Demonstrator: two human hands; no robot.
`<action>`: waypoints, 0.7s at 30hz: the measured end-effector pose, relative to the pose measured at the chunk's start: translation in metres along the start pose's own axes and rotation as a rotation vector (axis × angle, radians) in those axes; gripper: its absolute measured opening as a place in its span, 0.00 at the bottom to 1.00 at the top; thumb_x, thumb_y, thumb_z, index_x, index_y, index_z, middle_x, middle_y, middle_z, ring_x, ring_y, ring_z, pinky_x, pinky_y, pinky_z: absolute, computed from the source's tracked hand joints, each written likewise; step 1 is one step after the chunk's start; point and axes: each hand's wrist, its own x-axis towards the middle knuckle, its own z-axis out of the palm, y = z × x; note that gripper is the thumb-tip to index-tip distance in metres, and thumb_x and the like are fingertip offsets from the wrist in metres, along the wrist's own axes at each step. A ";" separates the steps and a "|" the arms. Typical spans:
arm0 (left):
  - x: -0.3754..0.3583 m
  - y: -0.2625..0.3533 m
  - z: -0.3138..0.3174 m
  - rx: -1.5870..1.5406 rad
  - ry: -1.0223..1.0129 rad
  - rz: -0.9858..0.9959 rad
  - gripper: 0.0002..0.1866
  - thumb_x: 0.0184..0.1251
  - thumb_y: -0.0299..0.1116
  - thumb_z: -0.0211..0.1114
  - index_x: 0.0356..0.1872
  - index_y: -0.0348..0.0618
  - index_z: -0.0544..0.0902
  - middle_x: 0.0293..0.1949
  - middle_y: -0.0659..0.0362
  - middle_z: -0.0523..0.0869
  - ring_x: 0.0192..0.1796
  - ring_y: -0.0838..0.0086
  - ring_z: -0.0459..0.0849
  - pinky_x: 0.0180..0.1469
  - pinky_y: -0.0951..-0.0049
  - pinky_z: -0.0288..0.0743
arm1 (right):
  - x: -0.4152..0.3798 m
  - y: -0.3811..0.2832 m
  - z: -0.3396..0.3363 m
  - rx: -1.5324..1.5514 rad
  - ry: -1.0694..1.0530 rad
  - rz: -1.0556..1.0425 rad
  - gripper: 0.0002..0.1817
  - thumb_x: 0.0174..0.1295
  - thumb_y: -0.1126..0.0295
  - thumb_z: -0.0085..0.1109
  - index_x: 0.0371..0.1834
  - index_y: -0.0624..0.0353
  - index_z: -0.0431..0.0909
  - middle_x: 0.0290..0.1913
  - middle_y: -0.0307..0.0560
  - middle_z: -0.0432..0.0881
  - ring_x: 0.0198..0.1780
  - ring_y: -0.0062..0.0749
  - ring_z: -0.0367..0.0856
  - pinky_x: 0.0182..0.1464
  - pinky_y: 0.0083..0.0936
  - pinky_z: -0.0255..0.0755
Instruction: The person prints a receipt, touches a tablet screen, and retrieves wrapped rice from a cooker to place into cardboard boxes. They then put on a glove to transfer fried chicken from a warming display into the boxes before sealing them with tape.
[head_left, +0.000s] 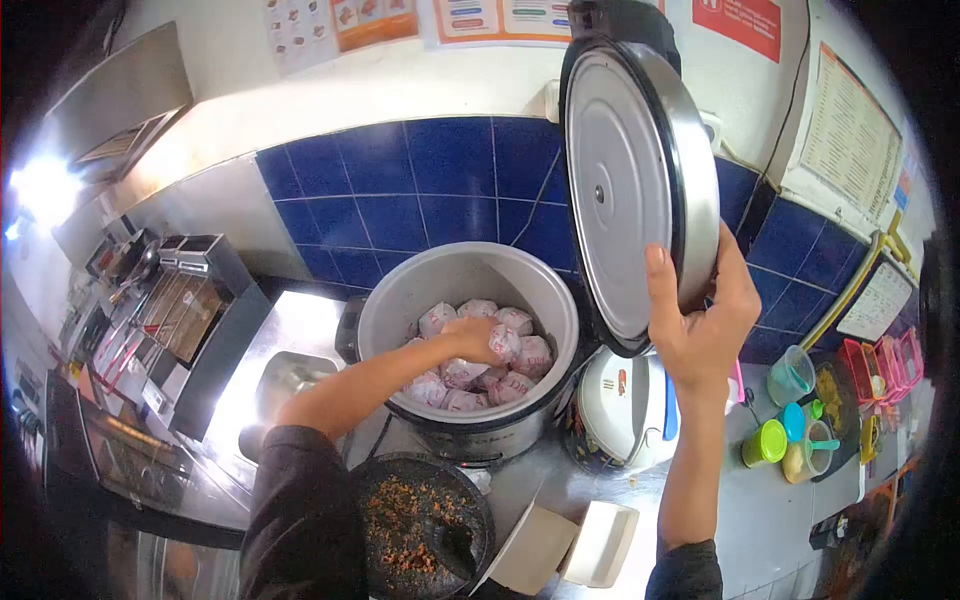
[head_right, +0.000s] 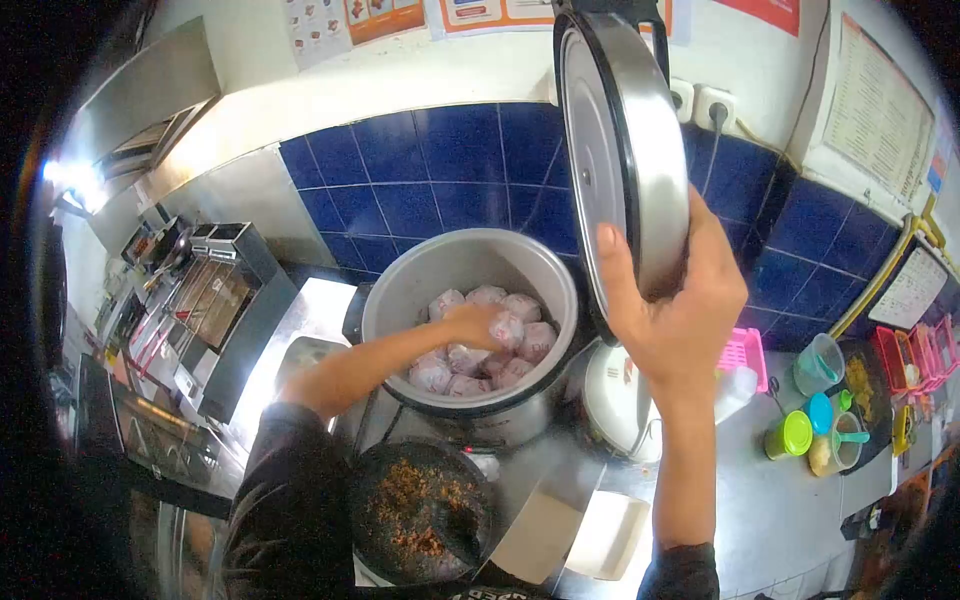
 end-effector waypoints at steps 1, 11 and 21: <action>-0.005 -0.004 -0.008 -0.006 0.008 -0.004 0.53 0.43 0.58 0.78 0.72 0.41 0.71 0.64 0.42 0.80 0.66 0.52 0.81 0.66 0.54 0.76 | -0.001 0.000 0.004 0.015 0.014 -0.040 0.25 0.62 0.65 0.71 0.58 0.70 0.79 0.40 0.53 0.87 0.39 0.29 0.86 0.44 0.23 0.78; -0.209 -0.054 -0.081 -1.122 0.640 -0.005 0.34 0.59 0.41 0.77 0.64 0.35 0.77 0.51 0.53 0.87 0.51 0.71 0.84 0.56 0.69 0.77 | -0.015 -0.060 0.039 0.021 -0.254 -0.226 0.37 0.54 0.61 0.71 0.66 0.69 0.73 0.55 0.63 0.84 0.49 0.54 0.88 0.50 0.37 0.82; -0.331 -0.083 0.025 -1.496 0.858 -0.106 0.28 0.61 0.31 0.73 0.62 0.34 0.77 0.49 0.56 0.86 0.47 0.75 0.85 0.52 0.71 0.78 | -0.090 -0.104 0.101 -0.102 -0.582 -0.502 0.38 0.50 0.57 0.74 0.67 0.55 0.77 0.61 0.53 0.84 0.56 0.44 0.87 0.46 0.33 0.85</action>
